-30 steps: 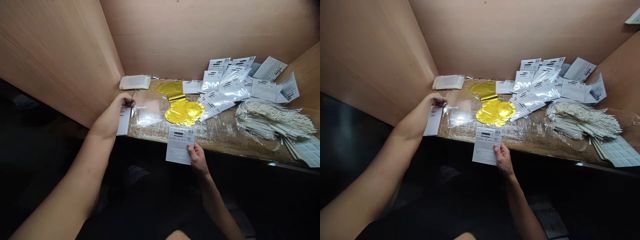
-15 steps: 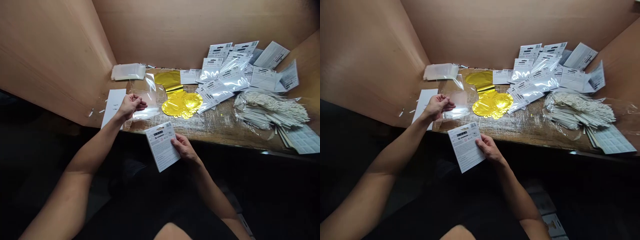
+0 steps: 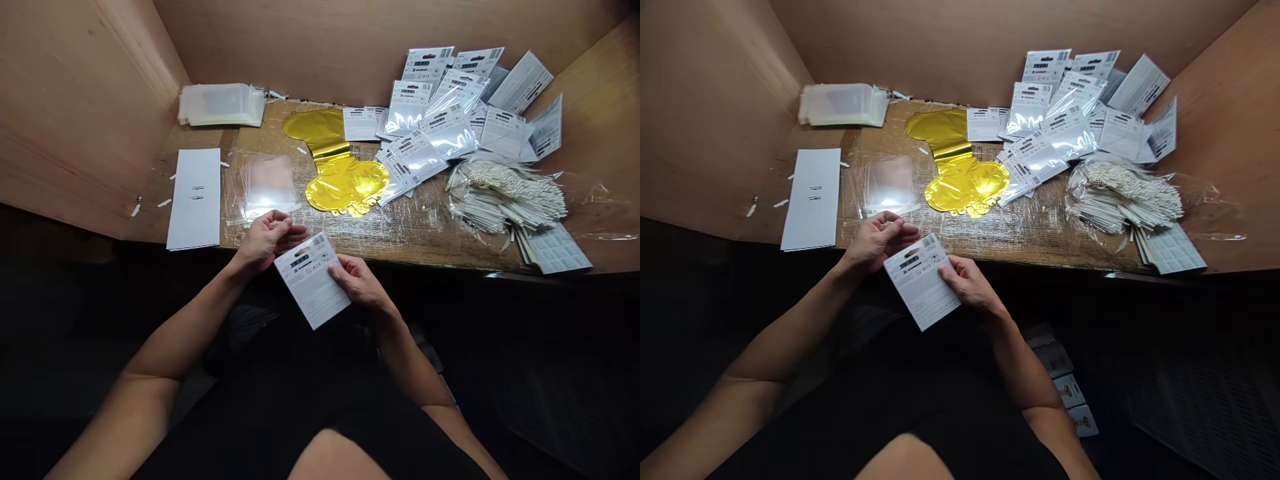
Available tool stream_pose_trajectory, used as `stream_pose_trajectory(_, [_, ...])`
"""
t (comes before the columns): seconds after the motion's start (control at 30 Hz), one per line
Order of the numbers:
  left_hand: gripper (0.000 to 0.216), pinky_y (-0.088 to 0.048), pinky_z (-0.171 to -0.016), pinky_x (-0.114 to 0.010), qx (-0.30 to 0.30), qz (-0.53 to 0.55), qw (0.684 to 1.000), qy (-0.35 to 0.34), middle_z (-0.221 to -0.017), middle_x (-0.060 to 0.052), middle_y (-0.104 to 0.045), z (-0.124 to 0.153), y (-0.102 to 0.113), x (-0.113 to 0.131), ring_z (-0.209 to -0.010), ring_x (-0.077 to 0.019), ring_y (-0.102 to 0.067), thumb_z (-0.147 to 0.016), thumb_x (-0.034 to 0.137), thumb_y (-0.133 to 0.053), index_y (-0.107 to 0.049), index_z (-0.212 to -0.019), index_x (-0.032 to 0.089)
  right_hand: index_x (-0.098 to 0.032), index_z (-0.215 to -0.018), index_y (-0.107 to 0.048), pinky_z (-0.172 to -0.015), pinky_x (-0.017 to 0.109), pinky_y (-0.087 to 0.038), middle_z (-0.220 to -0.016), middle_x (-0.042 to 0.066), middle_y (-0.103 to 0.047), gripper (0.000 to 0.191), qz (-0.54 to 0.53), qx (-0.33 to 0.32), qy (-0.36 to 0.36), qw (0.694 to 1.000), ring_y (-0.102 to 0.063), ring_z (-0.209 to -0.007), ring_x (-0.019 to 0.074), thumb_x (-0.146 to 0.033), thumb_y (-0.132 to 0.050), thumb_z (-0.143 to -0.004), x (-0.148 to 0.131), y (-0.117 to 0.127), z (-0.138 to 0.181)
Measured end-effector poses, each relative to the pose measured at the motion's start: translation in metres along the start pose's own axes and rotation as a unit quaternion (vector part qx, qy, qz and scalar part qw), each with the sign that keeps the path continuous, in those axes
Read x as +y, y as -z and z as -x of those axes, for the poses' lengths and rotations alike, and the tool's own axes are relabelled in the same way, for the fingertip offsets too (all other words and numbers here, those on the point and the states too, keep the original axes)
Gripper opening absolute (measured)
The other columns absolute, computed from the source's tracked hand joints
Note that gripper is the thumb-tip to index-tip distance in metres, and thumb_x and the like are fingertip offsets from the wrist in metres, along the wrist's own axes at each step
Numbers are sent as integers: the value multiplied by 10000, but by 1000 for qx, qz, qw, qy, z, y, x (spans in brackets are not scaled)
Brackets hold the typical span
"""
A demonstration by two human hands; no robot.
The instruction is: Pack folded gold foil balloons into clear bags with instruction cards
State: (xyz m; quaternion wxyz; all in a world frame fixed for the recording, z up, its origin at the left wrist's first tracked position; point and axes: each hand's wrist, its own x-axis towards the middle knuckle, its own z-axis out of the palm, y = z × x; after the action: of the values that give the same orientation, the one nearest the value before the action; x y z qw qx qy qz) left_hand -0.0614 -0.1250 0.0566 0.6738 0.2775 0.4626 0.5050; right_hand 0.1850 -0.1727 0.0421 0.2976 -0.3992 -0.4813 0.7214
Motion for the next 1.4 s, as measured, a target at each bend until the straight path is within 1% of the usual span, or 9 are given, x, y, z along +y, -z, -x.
stream_pose_trajectory(0.1, [384, -683, -739, -359, 34, -13, 998, -49, -904, -116, -827, -3, -6, -10, -821, -252, -828, -852, 345, -939, -603, -917, 172, -164, -1123, -780, -838, 377, -629, -1007, 88, -822, 558, -53, -95, -36, 993, -781, -843, 240, -655, -832, -864, 3, -4, -2])
stream_pose_trajectory(0.17, [398, -678, -716, -350, 28, -17, 998, -46, -914, -115, -829, -3, -8, -14, -809, -250, -827, -840, 362, -947, -609, -923, 170, -159, -1095, -781, -834, 375, -628, -994, 85, -823, 572, -59, -104, -39, 992, -779, -829, 236, -663, -852, -835, 6, -4, -7])
stream_pose_trajectory(0.47, [339, -655, -727, -360, -34, 45, 997, 58, -1014, -164, -836, 7, -1, -20, -888, -295, -831, -868, 284, -901, -626, -1025, 162, -176, -1017, -747, -709, 324, -580, -931, 71, -795, 495, 67, 120, 14, 990, -718, -786, 219, -662, -710, -933, 24, 5, -3])
stream_pose_trajectory(0.63, [661, -658, -855, -373, -48, 34, 998, 17, -1213, -167, -815, 16, -5, -40, -1031, -289, -817, -677, 129, -981, -615, -1224, 181, -201, -953, -687, -685, 313, -540, -903, 61, -752, 429, 146, 186, 51, 970, -674, -797, 217, -624, -631, -994, 36, 1, -2])
stream_pose_trajectory(0.83, [649, -673, -850, -388, 23, 8, 997, -67, -1183, -144, -816, 23, -13, -64, -1030, -282, -810, -697, 186, -953, -606, -1245, 181, -240, -1289, -571, -634, 329, -546, -922, 49, -774, 477, 91, 174, 55, 979, -693, -712, 221, -631, -616, -1020, 51, -8, 6])
stream_pose_trajectory(1.0, [660, -678, -849, -394, 30, -19, 998, -58, -1166, -154, -814, 28, -11, -53, -1022, -298, -813, -676, 168, -956, -655, -1263, 172, -234, -1618, -401, -640, 349, -541, -1045, 85, -804, 649, 168, 168, 81, 968, -697, -685, 228, -557, -547, -1073, 53, -12, 10])
stream_pose_trajectory(1.1, [716, -676, -877, -385, -14, -19, 998, -55, -1236, -157, -797, 32, -7, -40, -1104, -318, -801, -664, 122, -938, -650, -1316, 192, -229, -1648, -428, -704, 374, -572, -1182, 126, -800, 643, 206, 166, 98, 959, -733, -763, 256, -520, -526, -1084, 46, -10, 9])
stream_pose_trajectory(1.23, [761, -666, -863, -340, -29, -55, 995, -71, -1231, -144, -795, 34, -3, -35, -1155, -318, -785, -682, 131, -933, -605, -1364, 207, -228, -1636, -478, -751, 388, -597, -1199, 138, -798, 596, 269, 184, 126, 937, -754, -809, 272, -479, -513, -1096, 39, -11, 13])
stream_pose_trajectory(1.4, [851, -658, -876, -370, -23, -23, 997, -67, -1114, -104, -824, 37, -3, -47, -1010, -276, -812, -752, 250, -946, -503, -1477, 210, -238, -1616, -449, -626, 347, -601, -1156, 121, -801, 596, 200, 194, 138, 951, -753, -758, 241, -519, -521, -1095, 46, -16, 13])
